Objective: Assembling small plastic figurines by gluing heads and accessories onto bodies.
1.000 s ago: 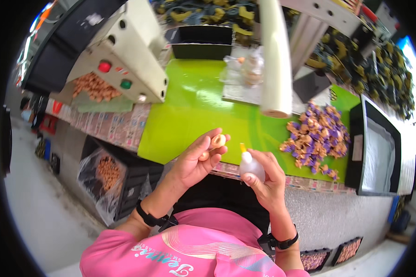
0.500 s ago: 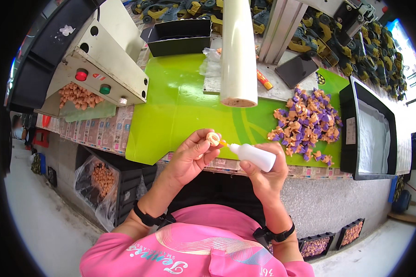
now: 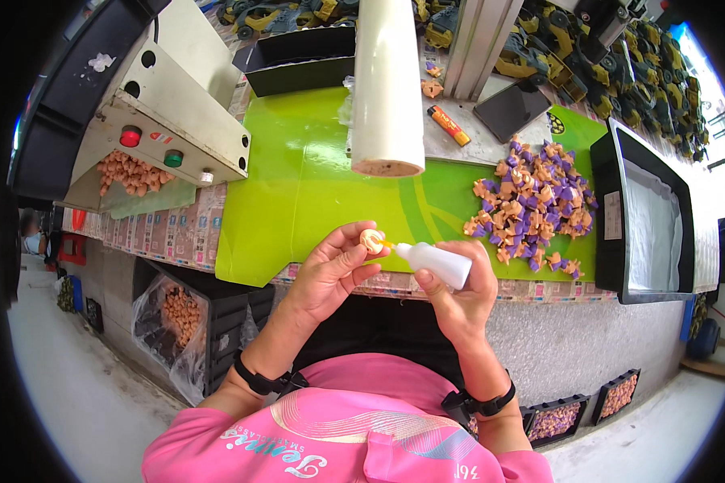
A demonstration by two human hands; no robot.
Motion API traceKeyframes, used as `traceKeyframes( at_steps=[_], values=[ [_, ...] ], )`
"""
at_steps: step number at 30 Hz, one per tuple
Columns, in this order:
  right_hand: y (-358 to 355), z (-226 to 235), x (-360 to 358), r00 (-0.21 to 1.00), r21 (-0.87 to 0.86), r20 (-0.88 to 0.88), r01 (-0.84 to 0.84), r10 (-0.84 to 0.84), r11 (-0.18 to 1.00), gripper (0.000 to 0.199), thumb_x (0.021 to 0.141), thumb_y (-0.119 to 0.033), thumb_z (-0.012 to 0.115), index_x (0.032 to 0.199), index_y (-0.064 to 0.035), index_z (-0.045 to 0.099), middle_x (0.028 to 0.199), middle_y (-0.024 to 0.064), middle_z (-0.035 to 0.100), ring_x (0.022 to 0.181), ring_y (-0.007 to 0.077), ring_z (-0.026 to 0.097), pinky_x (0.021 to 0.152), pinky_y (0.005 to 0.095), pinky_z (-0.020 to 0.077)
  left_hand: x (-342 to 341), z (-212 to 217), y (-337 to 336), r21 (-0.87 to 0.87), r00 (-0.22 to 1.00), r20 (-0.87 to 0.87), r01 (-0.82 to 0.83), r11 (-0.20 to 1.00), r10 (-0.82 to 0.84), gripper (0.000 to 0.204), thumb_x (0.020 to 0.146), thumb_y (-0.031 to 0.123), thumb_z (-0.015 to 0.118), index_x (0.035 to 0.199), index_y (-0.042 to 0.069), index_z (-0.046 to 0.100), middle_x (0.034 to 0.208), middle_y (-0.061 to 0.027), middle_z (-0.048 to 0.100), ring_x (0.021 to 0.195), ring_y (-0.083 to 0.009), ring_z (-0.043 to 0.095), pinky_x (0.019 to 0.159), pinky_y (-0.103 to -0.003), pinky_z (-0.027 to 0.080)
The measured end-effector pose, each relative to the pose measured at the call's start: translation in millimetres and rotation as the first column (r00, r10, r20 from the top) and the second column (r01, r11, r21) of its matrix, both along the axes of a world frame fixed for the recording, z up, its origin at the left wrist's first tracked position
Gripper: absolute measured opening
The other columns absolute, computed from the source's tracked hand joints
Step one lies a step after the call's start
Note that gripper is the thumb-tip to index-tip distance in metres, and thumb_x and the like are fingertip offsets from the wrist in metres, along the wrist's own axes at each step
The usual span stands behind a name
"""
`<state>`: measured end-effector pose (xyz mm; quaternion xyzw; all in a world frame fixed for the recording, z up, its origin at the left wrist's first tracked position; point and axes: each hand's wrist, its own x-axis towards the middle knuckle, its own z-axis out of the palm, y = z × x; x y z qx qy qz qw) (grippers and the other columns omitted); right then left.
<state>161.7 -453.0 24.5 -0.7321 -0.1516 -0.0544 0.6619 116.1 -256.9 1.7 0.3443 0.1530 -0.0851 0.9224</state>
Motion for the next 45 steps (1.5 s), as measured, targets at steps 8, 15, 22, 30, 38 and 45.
traceKeyframes(
  at_steps=[8, 15, 22, 30, 38, 45],
  values=[
    [-1.1, -5.4, 0.6, 1.0, -0.006, 0.0, 0.003, -0.003, 1.0, 0.038, 0.078, -0.025, 0.082, 0.1, -0.0015, 0.061, 0.09, 0.0044, 0.059, 0.077, 0.0121, 0.058, 0.065, 0.0256, 0.0466, 0.0, -0.8, -0.2, 0.011, 1.0, 0.008, 0.004, 1.0, -0.004, 0.034, 0.095, 0.007, 0.057, 0.128, 0.003, 0.052, 0.118, -0.0089, 0.06, 0.11, -0.019, 0.062, 0.089, -0.027, 0.056],
    [-1.5, -3.9, -1.0, 0.999, -0.001, -0.032, 0.006, -0.006, 1.0, 0.037, 0.078, -0.025, 0.082, 0.1, -0.0018, 0.061, 0.09, 0.0043, 0.059, 0.076, 0.0118, 0.058, 0.065, 0.0249, 0.0464, 0.0, -0.6, -0.4, 0.019, 1.0, 0.013, 0.006, 1.0, -0.007, 0.034, 0.095, 0.007, 0.058, 0.128, 0.003, 0.052, 0.114, -0.008, 0.061, 0.109, -0.0183, 0.062, 0.089, -0.027, 0.056],
    [-2.5, -3.9, -0.9, 1.0, -0.012, -0.003, 0.012, -0.012, 1.0, 0.036, 0.079, -0.024, 0.081, 0.1, -0.0013, 0.061, 0.09, 0.0048, 0.06, 0.075, 0.0116, 0.059, 0.064, 0.0251, 0.0471, 0.7, 0.0, -1.1, 0.023, 1.0, 0.01, 0.004, 1.0, -0.004, 0.033, 0.094, 0.006, 0.059, 0.126, 0.003, 0.053, 0.114, -0.0081, 0.061, 0.108, -0.0187, 0.063, 0.09, -0.026, 0.056],
    [-8.2, -3.8, -1.9, 0.998, -0.115, 0.057, 0.041, -0.034, 0.993, 0.036, 0.078, -0.024, 0.081, 0.098, -0.0018, 0.061, 0.087, 0.0062, 0.061, 0.073, 0.0143, 0.059, 0.063, 0.0269, 0.0463, 0.3, -0.5, 0.0, -0.005, 1.0, 0.004, -0.018, 1.0, 0.018, 0.032, 0.092, 0.004, 0.06, 0.124, 0.004, 0.055, 0.113, -0.0071, 0.062, 0.107, -0.019, 0.063, 0.09, -0.026, 0.056],
    [-10.5, -6.6, -5.2, 0.995, -0.107, 0.087, 0.059, -0.05, 0.993, 0.035, 0.078, -0.023, 0.081, 0.098, -0.0019, 0.062, 0.087, 0.0067, 0.061, 0.073, 0.0165, 0.057, 0.063, 0.0283, 0.0451, 0.8, -0.2, -1.2, -0.009, 1.0, 0.012, -0.023, 1.0, 0.023, 0.031, 0.091, 0.005, 0.062, 0.122, 0.005, 0.056, 0.112, -0.0068, 0.061, 0.107, -0.0193, 0.063, 0.091, -0.026, 0.055],
    [-11.0, -6.9, -5.3, 0.995, -0.116, 0.084, 0.062, -0.053, 0.991, 0.035, 0.078, -0.023, 0.081, 0.097, -0.0014, 0.062, 0.086, 0.0063, 0.06, 0.072, 0.0151, 0.057, 0.062, 0.027, 0.0446, -0.3, 0.3, -1.2, -0.023, 0.999, 0.019, -0.026, 0.999, 0.026, 0.03, 0.091, 0.001, 0.061, 0.12, 0.005, 0.057, 0.114, -0.0064, 0.061, 0.108, -0.0205, 0.063, 0.092, -0.025, 0.055]
  ],
)
